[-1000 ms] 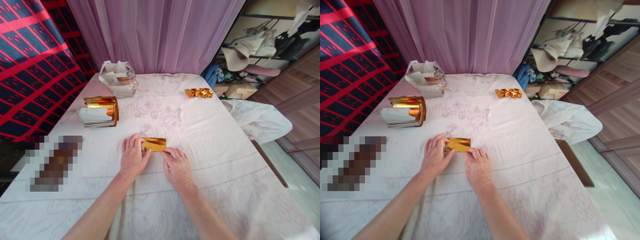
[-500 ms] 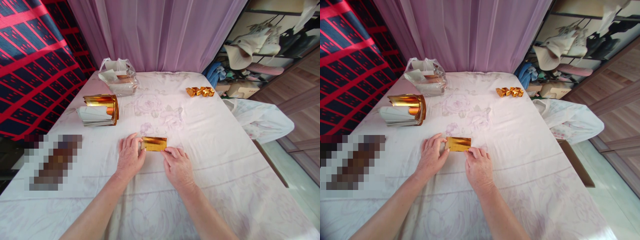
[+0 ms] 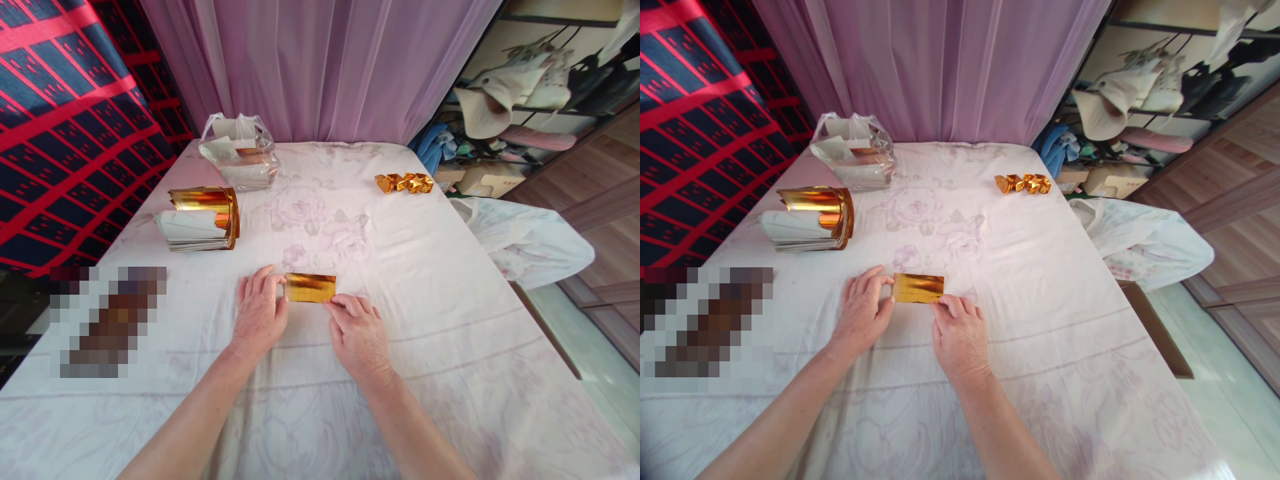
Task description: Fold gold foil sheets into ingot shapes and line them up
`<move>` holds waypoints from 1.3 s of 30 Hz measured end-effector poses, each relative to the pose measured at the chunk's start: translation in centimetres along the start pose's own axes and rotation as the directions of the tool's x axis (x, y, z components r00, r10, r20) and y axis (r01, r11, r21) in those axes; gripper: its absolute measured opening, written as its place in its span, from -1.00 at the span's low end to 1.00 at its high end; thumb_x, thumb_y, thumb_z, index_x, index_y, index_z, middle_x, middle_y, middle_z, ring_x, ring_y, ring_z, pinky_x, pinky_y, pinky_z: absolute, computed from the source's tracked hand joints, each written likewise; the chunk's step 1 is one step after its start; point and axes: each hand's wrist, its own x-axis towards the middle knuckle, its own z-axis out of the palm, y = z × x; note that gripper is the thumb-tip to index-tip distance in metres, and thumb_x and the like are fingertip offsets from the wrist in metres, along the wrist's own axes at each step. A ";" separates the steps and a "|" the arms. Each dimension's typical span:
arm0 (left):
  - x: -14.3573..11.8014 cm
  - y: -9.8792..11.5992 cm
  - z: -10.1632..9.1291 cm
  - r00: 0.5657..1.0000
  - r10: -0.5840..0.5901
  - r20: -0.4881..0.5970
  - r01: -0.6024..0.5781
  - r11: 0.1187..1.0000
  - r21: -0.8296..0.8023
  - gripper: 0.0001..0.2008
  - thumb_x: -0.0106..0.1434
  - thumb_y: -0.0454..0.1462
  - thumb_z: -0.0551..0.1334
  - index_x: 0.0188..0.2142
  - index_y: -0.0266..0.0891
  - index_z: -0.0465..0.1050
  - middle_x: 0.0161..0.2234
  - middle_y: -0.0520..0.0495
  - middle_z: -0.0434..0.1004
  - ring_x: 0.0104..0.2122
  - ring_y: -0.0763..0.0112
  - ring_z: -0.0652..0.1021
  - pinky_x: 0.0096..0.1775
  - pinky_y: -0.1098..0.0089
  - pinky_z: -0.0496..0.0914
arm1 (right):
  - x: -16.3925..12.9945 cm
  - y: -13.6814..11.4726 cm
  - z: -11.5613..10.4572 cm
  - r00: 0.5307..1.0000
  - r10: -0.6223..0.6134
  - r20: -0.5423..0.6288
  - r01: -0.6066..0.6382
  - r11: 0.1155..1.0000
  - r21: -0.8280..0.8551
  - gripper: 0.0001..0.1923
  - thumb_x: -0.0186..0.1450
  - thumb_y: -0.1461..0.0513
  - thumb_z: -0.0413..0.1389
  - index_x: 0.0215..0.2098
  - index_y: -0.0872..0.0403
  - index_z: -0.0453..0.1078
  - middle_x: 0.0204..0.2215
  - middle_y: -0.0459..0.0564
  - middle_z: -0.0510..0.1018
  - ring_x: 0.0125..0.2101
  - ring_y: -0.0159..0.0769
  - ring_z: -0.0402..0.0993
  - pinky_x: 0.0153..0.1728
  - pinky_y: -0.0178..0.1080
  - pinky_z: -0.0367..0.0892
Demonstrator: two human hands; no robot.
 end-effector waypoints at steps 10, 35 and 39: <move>0.0 0.0 -0.1 1.000 0.011 0.010 -0.011 1.000 0.019 -0.71 0.20 -0.40 0.07 -0.09 -0.21 0.35 0.13 -0.31 0.40 0.18 0.05 0.38 0.20 -0.06 0.15 | 0.0 0.1 0.0 1.000 -0.004 0.003 0.004 1.000 -0.002 -0.62 0.23 0.39 0.07 -0.07 -0.02 0.56 -0.15 -0.03 0.60 -0.19 -0.19 0.42 -0.28 -0.16 0.21; -0.1 0.8 0.0 1.000 0.001 -0.001 -0.001 0.998 0.057 -0.77 0.29 -0.23 0.16 -0.07 -0.19 0.33 0.18 -0.33 0.36 0.21 0.00 0.35 0.21 -0.13 0.09 | 1.7 -2.4 0.2 0.979 -0.119 0.165 0.126 0.991 -0.037 -0.63 0.33 0.31 0.12 0.08 -0.07 0.47 -0.19 0.02 0.49 -0.22 -0.21 0.36 -0.25 -0.16 0.21; 0.0 0.8 0.0 1.000 -0.001 0.009 0.001 1.000 0.031 -0.77 0.28 -0.22 0.16 -0.07 -0.19 0.34 0.18 -0.34 0.36 0.21 -0.02 0.34 0.22 -0.16 0.09 | 1.7 -2.5 0.2 0.980 -0.084 0.181 0.098 0.992 -0.073 -0.67 0.34 0.29 0.11 0.04 -0.11 0.50 -0.20 0.01 0.49 -0.23 -0.21 0.36 -0.28 -0.16 0.20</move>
